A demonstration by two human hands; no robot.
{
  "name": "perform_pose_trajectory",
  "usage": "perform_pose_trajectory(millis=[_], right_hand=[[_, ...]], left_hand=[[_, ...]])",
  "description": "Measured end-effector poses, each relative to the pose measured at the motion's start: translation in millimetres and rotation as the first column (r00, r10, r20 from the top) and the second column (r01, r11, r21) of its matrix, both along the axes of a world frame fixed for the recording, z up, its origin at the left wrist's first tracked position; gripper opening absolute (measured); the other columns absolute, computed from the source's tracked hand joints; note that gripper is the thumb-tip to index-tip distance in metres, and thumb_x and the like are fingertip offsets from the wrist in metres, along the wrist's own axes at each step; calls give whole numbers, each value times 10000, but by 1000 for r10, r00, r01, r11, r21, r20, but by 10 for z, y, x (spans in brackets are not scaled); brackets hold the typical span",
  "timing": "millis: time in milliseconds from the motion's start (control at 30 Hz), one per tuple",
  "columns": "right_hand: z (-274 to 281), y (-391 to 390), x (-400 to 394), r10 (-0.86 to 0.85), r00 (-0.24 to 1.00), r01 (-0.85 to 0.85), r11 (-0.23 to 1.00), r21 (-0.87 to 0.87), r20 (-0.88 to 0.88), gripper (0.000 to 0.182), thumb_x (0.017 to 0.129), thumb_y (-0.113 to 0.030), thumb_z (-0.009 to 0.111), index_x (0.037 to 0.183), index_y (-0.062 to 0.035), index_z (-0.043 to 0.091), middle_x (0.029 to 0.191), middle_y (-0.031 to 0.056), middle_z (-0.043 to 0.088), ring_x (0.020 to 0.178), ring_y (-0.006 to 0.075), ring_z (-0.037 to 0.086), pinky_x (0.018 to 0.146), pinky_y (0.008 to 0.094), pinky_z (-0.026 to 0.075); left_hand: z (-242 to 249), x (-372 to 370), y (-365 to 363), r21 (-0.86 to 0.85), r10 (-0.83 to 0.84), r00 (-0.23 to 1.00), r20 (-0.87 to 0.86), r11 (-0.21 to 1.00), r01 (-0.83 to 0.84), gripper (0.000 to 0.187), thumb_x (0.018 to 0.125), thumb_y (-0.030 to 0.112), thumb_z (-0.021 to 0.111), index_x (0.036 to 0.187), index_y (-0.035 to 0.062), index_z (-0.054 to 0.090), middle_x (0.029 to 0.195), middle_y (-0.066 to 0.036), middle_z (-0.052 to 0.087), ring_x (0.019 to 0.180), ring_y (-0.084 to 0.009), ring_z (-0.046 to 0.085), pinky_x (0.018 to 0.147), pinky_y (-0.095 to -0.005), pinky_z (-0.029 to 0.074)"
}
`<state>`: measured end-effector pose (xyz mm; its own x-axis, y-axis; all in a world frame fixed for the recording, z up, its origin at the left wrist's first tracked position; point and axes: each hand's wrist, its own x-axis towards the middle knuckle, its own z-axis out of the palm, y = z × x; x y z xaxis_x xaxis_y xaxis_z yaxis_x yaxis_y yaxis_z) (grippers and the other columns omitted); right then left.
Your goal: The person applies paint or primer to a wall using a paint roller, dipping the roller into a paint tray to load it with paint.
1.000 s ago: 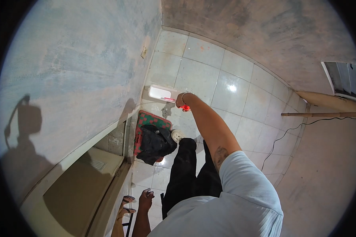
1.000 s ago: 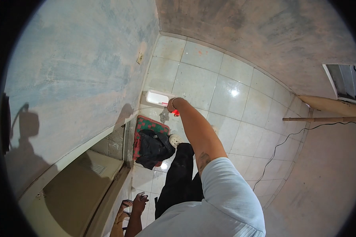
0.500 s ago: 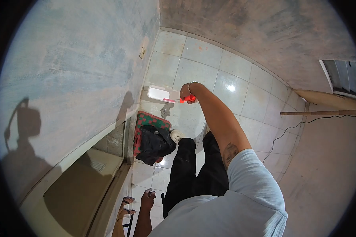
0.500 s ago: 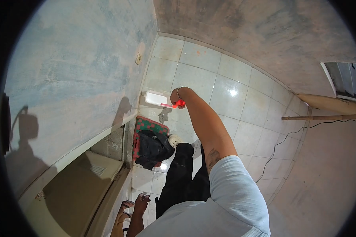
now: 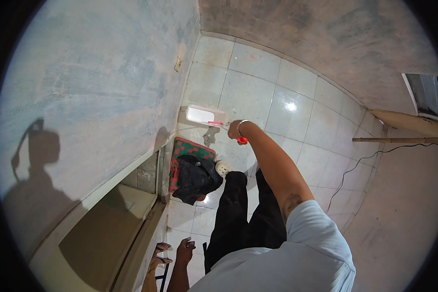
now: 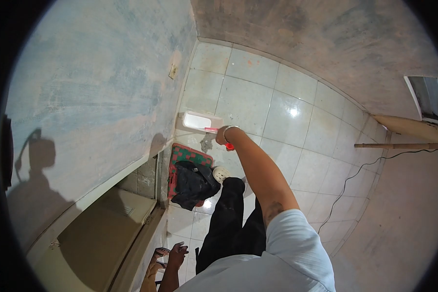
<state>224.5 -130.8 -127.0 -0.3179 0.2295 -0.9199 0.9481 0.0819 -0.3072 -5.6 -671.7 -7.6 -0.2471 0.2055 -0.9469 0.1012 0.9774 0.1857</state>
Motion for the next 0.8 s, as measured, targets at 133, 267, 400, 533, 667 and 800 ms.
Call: perform_pose_trajectory(millis=[133,267,400,533,667,800], right_hand=[[-375,-37,145,236,959,-228,971,70,-159,305,809,-231,594,734,54,673,718,191,679,580,284,665,570,446,531],[-211,-195,82,-70,993,63,996,-67,-94,319,830,-205,500,706,44,656,709,204,683,543,291,654,524,436,542],[-549,-542,298,-231,969,218,965,-144,-86,356,856,-250,490,743,45,654,699,201,685,528,285,660,486,443,533],[-694,-1100,716,-284,938,275,959,-73,-201,351,918,-310,513,989,13,628,681,144,667,516,258,656,456,403,531],[-394,-1403,897,-410,877,422,906,-7,-252,323,918,-319,505,1138,-90,566,709,117,664,506,232,651,468,384,537],[-157,-1492,953,-427,856,468,879,87,-293,346,908,-335,504,1099,-55,575,792,157,685,574,278,667,596,415,546]], left_hand=[[-194,45,-58,-4,-5,999,36,1000,5,477,906,274,629,1274,-13,529,996,-146,676,879,-199,683,798,-321,512],[-215,60,132,66,-22,998,59,998,19,474,912,262,626,1276,-23,522,1002,-161,667,885,-215,684,802,-325,518],[-227,-32,240,82,-61,998,0,995,61,473,907,258,623,1267,-34,524,1010,-174,672,899,-212,686,807,-328,518],[-580,-234,12,115,-372,919,-128,915,387,447,889,288,635,1233,11,561,1047,-185,684,982,-297,669,866,-366,505],[-1300,-279,-346,320,-193,981,35,932,172,418,898,80,553,1311,34,505,992,-109,657,848,-175,604,725,-299,498],[-1740,-225,-248,475,72,902,427,830,-291,411,917,-12,486,1323,49,495,911,-26,618,706,-75,512,577,-207,440]])
